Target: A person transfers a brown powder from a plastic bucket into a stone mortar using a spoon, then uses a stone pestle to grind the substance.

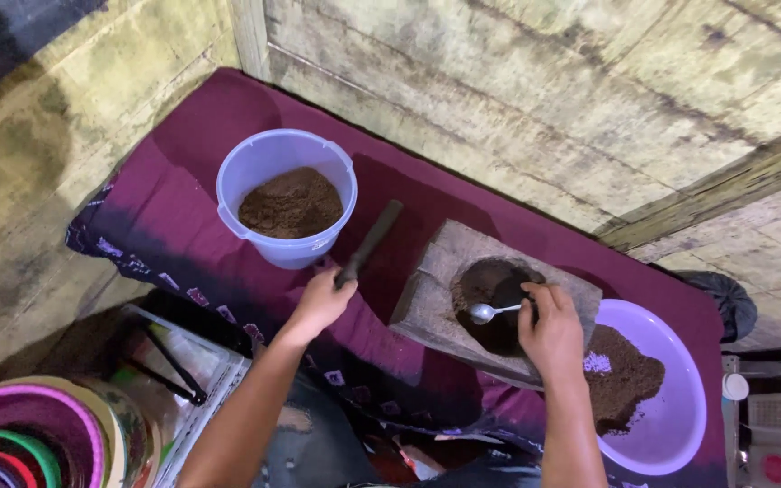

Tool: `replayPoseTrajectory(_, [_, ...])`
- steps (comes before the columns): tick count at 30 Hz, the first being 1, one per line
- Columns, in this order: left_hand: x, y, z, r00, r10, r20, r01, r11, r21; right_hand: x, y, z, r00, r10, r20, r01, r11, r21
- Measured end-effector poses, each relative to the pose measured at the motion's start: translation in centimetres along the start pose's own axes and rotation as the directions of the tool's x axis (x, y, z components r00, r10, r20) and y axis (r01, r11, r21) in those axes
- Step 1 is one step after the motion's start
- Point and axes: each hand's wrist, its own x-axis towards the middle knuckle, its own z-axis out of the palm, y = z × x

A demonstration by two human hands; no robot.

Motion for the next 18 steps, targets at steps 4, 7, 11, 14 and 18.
replayPoseTrajectory(4, [-6.5, 6.9, -6.0, 1.000, 0.013, 0.004, -0.012, 0.992, -0.127, -0.4, 0.3, -0.4, 0.999, 0.018, -0.051, -0.014, 0.998, 0.065])
replayPoseTrajectory(7, [-9.8, 13.2, -11.9, 0.983, 0.175, 0.050, -0.174, 0.984, -0.029, 0.8, -1.5, -2.4, 0.993, 0.104, -0.061, -0.087, 0.967, 0.238])
replayPoseTrajectory(11, [-12.9, 17.5, -16.0, 0.931, 0.354, 0.091, -0.359, 0.933, 0.039, 4.1, -4.6, -5.4, 0.956, 0.254, 0.147, -0.285, 0.688, 0.667])
replayPoseTrajectory(14, [-14.0, 21.1, -16.6, 0.909, 0.370, 0.193, -0.388, 0.919, 0.065, 6.3, -3.8, -3.9, 0.909, 0.178, 0.376, -0.413, 0.285, 0.865])
replayPoseTrajectory(18, [-14.3, 24.5, -16.2, 0.863, 0.316, 0.395, -0.400, 0.904, 0.152, 6.2, -3.5, -2.3, 0.848, -0.001, 0.530, -0.528, -0.090, 0.845])
